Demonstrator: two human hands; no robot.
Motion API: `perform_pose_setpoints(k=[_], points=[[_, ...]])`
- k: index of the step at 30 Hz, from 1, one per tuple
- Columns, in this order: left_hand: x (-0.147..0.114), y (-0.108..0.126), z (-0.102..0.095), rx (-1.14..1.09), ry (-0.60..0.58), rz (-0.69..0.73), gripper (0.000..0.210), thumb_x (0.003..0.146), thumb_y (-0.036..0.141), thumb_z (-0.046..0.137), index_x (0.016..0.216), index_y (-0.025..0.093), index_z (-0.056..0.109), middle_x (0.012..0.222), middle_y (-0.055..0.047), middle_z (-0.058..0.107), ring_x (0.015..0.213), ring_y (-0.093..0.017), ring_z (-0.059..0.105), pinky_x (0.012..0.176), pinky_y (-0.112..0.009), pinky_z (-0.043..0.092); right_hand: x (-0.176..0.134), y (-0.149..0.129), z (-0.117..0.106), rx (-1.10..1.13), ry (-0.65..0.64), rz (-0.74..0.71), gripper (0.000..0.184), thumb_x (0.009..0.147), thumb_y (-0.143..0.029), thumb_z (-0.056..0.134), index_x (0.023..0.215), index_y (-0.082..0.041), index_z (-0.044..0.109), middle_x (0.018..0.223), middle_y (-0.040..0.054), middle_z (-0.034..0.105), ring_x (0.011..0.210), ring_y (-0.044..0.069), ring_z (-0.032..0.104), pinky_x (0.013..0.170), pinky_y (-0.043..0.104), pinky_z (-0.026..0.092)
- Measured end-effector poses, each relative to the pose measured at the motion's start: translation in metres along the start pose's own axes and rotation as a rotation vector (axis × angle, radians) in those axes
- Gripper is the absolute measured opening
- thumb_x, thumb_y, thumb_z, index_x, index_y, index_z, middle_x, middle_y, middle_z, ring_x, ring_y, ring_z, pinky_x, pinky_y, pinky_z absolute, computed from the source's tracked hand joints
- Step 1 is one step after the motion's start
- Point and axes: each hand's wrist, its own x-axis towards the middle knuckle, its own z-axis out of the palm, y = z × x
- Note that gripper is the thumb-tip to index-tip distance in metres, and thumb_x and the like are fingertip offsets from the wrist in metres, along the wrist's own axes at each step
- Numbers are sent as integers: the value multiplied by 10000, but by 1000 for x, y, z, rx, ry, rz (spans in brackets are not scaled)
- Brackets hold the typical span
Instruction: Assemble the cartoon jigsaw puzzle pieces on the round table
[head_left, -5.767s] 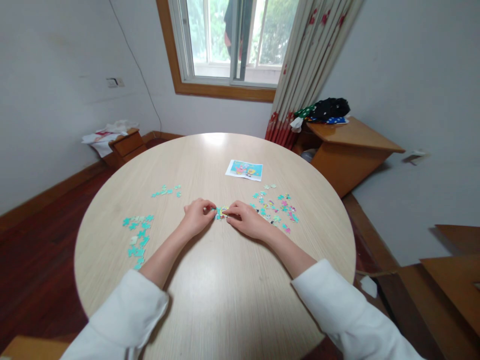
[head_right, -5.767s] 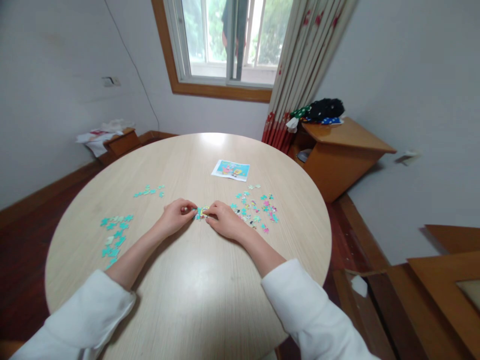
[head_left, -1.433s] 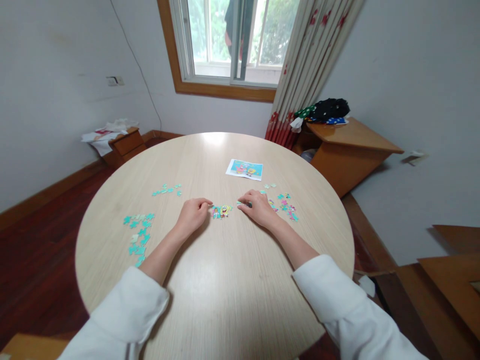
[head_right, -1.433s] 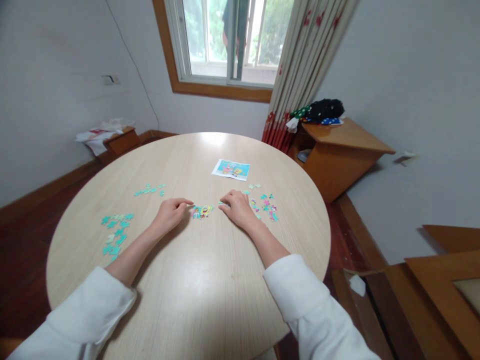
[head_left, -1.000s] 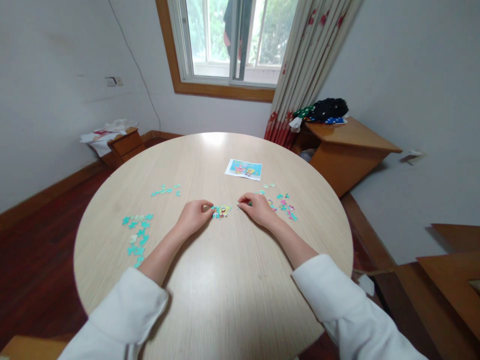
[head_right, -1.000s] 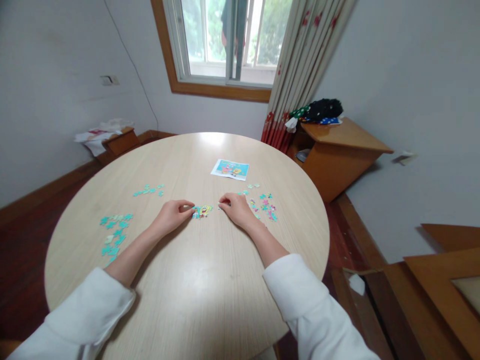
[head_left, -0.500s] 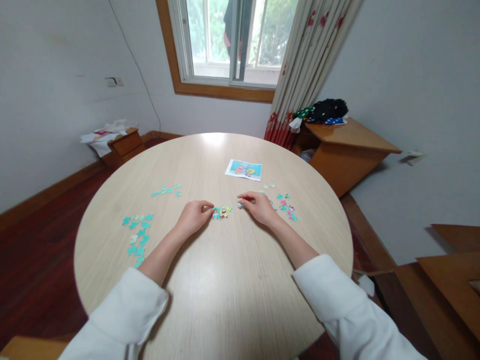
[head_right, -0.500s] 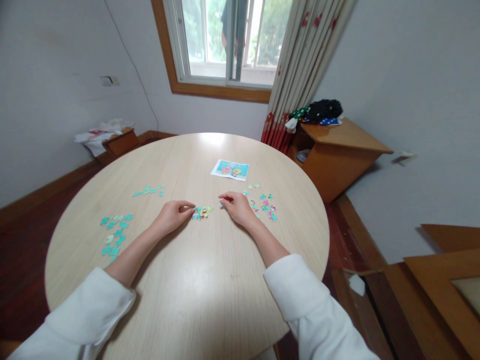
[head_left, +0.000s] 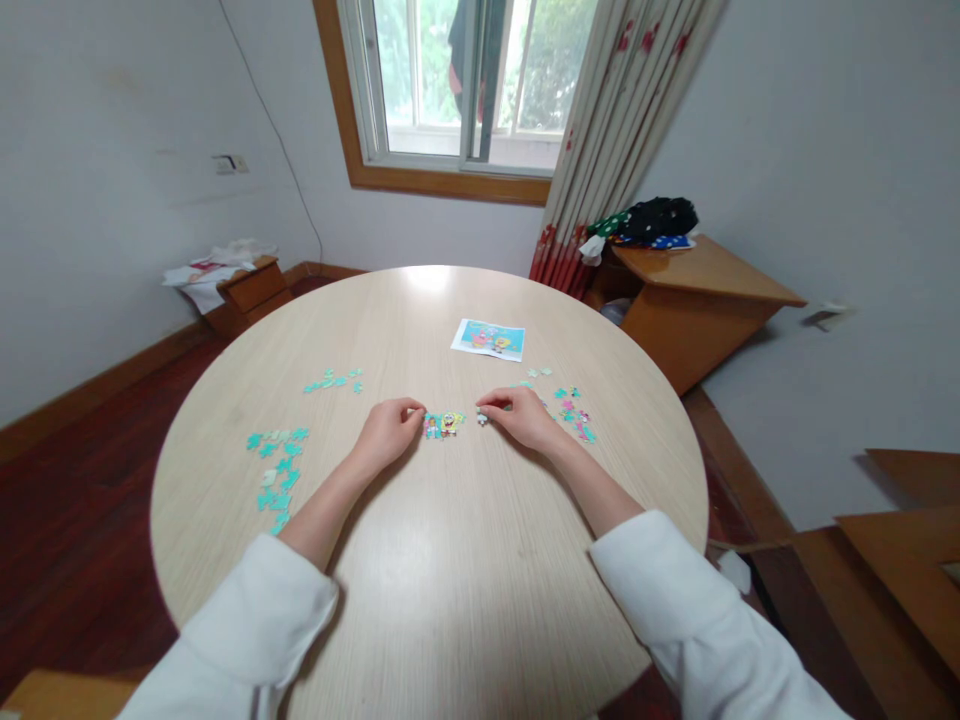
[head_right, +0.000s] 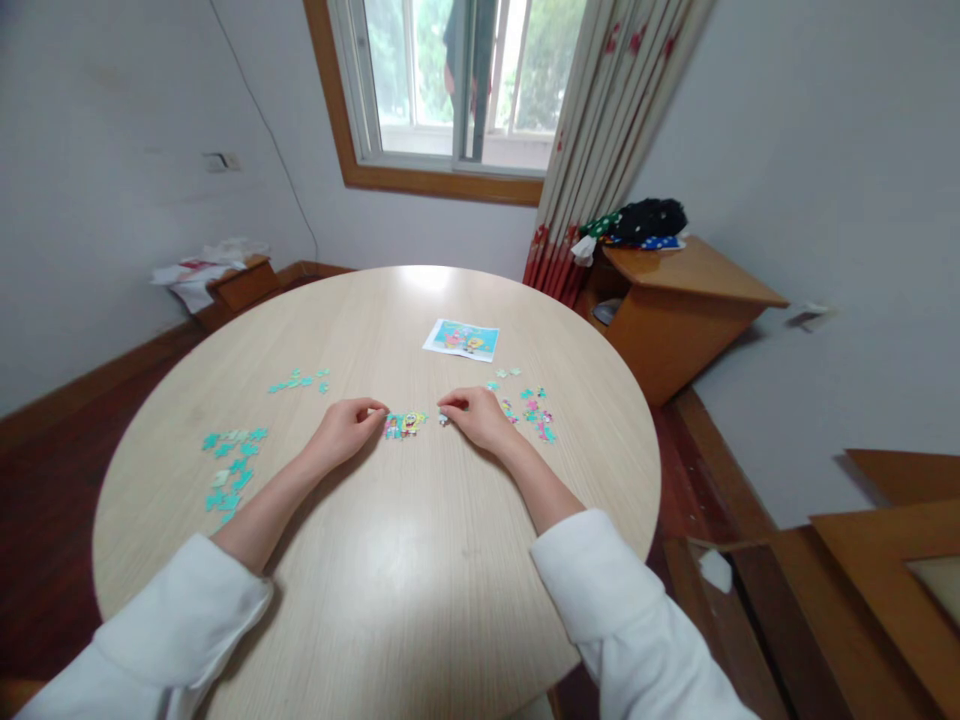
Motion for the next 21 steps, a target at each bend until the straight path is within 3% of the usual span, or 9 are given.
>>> perform_pose_setpoints(k=[21], points=[[2,-3,3,8,6,-7,274,778,237,474,819,121,719,633,-39,650,587,-142,542,600,-250,374,-4,-1,2,-151,1,-32,78,720,-121,612,730,-143,686,664,23,665,624,111,566,625,225,409]])
